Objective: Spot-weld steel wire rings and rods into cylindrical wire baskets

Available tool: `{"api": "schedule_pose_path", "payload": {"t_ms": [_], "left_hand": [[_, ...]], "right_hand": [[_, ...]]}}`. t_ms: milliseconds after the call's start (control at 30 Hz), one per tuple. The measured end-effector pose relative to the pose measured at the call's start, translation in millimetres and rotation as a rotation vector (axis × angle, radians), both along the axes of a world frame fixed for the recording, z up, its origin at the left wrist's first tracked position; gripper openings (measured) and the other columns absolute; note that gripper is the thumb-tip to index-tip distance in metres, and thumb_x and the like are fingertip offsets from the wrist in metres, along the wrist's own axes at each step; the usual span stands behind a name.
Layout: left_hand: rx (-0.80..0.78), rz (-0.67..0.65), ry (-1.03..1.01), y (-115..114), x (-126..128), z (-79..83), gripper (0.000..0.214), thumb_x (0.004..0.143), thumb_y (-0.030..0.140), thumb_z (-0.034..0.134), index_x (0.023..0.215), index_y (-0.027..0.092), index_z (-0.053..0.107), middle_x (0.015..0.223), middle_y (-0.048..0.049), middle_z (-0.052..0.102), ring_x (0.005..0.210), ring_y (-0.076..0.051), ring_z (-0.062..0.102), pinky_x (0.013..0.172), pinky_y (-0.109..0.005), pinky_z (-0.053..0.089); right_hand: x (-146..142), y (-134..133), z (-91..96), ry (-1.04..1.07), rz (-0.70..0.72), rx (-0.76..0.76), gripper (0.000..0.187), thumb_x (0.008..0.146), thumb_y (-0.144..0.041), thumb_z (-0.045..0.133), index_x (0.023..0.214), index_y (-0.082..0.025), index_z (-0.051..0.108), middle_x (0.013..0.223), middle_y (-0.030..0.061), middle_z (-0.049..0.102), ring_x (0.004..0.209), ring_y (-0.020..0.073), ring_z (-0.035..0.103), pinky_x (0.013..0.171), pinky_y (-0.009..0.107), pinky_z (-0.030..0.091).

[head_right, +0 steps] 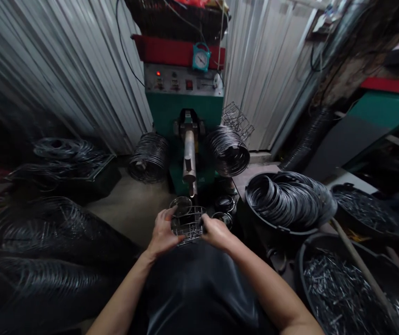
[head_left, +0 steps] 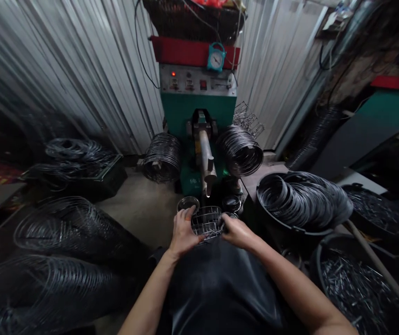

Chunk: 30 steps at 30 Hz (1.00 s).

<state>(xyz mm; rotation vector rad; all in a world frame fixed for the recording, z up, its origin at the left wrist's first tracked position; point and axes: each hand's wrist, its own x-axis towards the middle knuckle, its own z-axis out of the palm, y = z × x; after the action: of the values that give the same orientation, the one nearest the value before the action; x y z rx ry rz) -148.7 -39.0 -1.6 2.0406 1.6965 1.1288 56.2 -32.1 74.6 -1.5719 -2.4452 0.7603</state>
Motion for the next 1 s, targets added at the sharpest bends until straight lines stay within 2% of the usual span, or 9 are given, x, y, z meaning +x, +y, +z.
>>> {"api": "schedule_pose_path", "payload": {"t_ms": [100,200,267,367,500,600,767,1000], "left_hand": [[0.031,-0.005,0.123,-2.4,13.7,17.8,0.080,0.050,0.024,0.074,0.125,0.019,0.045,0.120,-0.0134,0.051,0.118,-0.036,0.041,0.102,-0.052,0.033],[0.046,0.007,0.164,-2.9,19.5,25.9,0.070,0.053,0.024,0.071,0.119,0.018,0.048,0.119,-0.0135,0.052,0.118,-0.035,0.041,0.100,-0.050,0.035],[0.046,0.006,0.163,-2.9,20.5,27.2,0.065,0.053,0.023,0.069,0.115,0.019,0.049,0.118,-0.0128,0.052,0.117,-0.033,0.042,0.100,-0.048,0.036],[0.013,-0.003,0.138,-2.2,20.2,26.5,0.062,0.052,0.023,0.069,0.110,0.019,0.050,0.117,-0.0125,0.053,0.115,-0.032,0.045,0.099,-0.047,0.038],[-0.046,0.003,0.083,0.7,18.2,27.3,0.056,0.050,0.022,0.069,0.103,0.019,0.051,0.115,-0.0105,0.055,0.112,-0.030,0.049,0.095,-0.045,0.041],[-0.072,0.003,0.055,4.0,16.6,29.6,0.050,0.050,0.022,0.070,0.096,0.020,0.052,0.115,-0.0100,0.055,0.112,-0.029,0.049,0.095,-0.044,0.041],[-0.094,-0.016,0.091,11.5,17.6,28.1,0.046,0.049,0.022,0.072,0.092,0.020,0.056,0.121,-0.0121,0.053,0.117,-0.031,0.046,0.098,-0.045,0.039],[-0.064,-0.066,0.065,27.1,13.0,18.4,0.046,0.051,0.022,0.072,0.094,0.019,0.059,0.121,-0.0120,0.053,0.117,-0.031,0.047,0.099,-0.044,0.040]], "right_hand": [[-18.9,3.1,-2.5,-0.123,-0.086,0.089,0.026,0.073,-0.014,0.057,0.098,-0.020,0.054,0.083,0.0051,0.068,0.073,0.0192,0.063,0.058,0.023,0.035],[-26.1,-0.7,-18.3,-0.068,-0.164,0.187,0.020,0.076,-0.013,0.053,0.094,-0.020,0.055,0.084,0.0047,0.069,0.075,0.0186,0.064,0.060,0.023,0.037],[-23.9,-2.9,-30.1,0.052,-0.126,0.221,0.018,0.076,-0.010,0.052,0.089,-0.020,0.057,0.085,0.0038,0.069,0.077,0.0172,0.064,0.064,0.022,0.040],[-14.0,-1.3,-40.6,0.233,0.013,0.207,0.021,0.077,-0.006,0.049,0.088,-0.019,0.060,0.087,0.0043,0.069,0.081,0.0154,0.063,0.071,0.022,0.044],[-1.2,6.1,-38.2,0.291,0.162,0.172,0.023,0.083,-0.009,0.047,0.096,-0.018,0.064,0.093,0.0056,0.067,0.086,0.0157,0.063,0.077,0.025,0.047],[2.6,10.6,-33.2,0.254,0.244,0.171,0.025,0.081,-0.015,0.054,0.104,-0.019,0.063,0.100,0.0063,0.065,0.092,0.0168,0.062,0.080,0.026,0.048],[0.1,18.2,-37.2,0.179,0.256,0.189,0.022,0.078,-0.012,0.059,0.099,-0.020,0.065,0.091,0.0039,0.067,0.084,0.0158,0.064,0.072,0.023,0.048],[-5.5,28.6,-51.4,0.225,0.240,0.263,0.016,0.081,-0.011,0.058,0.093,-0.019,0.066,0.088,0.0045,0.068,0.081,0.0148,0.065,0.071,0.022,0.048]]}}
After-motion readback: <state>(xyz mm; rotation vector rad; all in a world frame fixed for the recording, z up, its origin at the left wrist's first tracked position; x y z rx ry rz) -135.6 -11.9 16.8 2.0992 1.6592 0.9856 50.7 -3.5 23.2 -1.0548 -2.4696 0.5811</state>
